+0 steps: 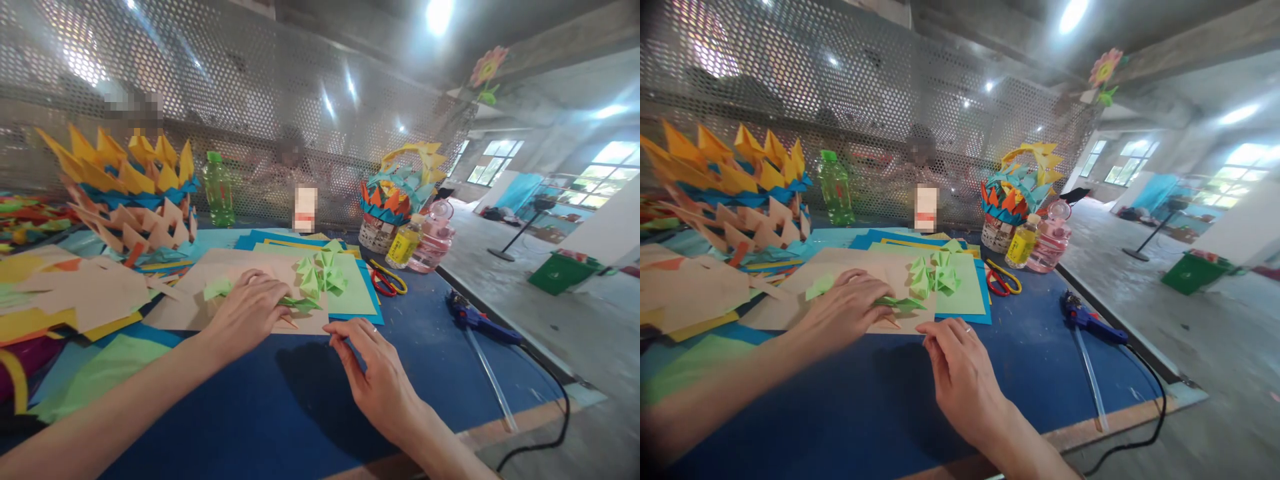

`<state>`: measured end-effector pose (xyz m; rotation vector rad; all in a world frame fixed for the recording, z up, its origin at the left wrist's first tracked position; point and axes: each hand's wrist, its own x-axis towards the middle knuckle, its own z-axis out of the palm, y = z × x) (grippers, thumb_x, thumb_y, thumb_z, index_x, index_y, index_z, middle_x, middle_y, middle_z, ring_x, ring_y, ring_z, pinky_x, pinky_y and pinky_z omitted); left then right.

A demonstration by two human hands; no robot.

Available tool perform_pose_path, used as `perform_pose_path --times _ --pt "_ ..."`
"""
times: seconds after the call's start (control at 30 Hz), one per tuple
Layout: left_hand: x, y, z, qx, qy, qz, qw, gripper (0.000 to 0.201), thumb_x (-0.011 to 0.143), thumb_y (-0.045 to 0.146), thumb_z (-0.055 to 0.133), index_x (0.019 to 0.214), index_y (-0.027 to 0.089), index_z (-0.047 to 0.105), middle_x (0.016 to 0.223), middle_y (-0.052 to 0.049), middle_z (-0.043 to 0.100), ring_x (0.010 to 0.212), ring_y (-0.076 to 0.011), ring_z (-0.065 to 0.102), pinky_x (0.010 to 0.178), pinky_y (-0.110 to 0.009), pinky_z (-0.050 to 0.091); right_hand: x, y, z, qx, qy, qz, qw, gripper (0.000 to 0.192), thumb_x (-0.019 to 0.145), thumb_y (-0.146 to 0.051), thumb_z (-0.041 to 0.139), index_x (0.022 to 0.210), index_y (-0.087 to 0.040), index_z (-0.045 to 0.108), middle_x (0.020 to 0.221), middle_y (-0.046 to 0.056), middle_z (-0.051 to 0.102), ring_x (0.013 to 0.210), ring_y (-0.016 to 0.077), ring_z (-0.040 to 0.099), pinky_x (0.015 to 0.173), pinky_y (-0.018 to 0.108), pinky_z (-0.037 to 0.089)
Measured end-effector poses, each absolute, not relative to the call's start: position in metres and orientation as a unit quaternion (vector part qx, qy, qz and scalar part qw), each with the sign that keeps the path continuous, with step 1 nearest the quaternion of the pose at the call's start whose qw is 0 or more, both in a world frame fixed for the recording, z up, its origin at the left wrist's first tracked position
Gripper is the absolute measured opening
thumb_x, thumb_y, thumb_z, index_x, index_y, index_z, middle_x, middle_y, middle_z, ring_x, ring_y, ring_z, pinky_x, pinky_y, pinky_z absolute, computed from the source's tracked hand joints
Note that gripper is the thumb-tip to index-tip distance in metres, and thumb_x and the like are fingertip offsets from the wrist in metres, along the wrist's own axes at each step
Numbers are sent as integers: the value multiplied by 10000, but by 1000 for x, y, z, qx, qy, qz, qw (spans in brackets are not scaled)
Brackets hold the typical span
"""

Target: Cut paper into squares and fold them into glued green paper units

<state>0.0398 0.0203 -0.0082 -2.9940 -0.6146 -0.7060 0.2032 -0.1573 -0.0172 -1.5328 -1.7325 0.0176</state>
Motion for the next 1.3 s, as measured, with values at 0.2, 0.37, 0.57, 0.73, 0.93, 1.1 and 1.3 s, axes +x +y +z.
perform_pose_path --times 0.2,0.37,0.57,0.73,0.93,1.1,1.3 --pt "39 23 -10 -944 -199 -265 4 211 897 250 517 1076 185 607 1086 -82 697 1056 -262 605 967 -433 361 205 -157 -18 -606 -675 5 421 196 927 -116 497 1055 -213 610 947 52 650 893 182 598 794 304 489" --pt "33 22 -12 -937 -179 -300 7 204 912 244 496 1059 183 624 1066 -84 702 1048 -263 614 978 -437 370 207 -162 -16 -615 -666 -3 422 195 920 -123 502 1064 -196 610 940 56 631 888 175 592 797 300 483" --pt "28 17 -18 -932 -134 -337 8 201 946 309 467 1012 206 628 999 -55 708 962 -241 639 1000 -451 354 221 -181 -7 -651 -642 -49 402 221 913 -94 440 999 -195 616 879 51 594 840 177 570 755 293 471" --pt "28 10 -18 -930 -129 -344 18 180 936 243 478 1016 201 634 988 -49 714 963 -224 644 1017 -444 356 244 -198 -7 -688 -604 -58 397 219 945 -126 414 923 -210 615 771 17 569 687 145 552 631 243 437" --pt "30 1 -7 -934 -121 -335 -5 159 935 209 480 898 194 634 937 -35 705 913 -189 630 946 -389 387 248 -200 -13 -696 -599 -31 396 206 963 -172 422 1002 -214 620 803 22 560 662 139 546 594 237 431" --pt "42 11 11 -938 -165 -303 -42 278 898 367 558 684 197 604 809 -18 691 841 -201 619 849 -360 402 241 -191 -24 -671 -618 -13 408 196 927 -136 465 1037 -208 611 918 52 573 772 154 588 697 254 493" --pt "84 49 25 -916 -322 -176 -164 192 821 330 534 830 200 676 965 -89 718 928 -272 633 790 -361 426 239 -187 -34 -654 -637 -31 406 189 922 -135 479 1049 -216 593 994 75 611 911 194 621 807 310 528"
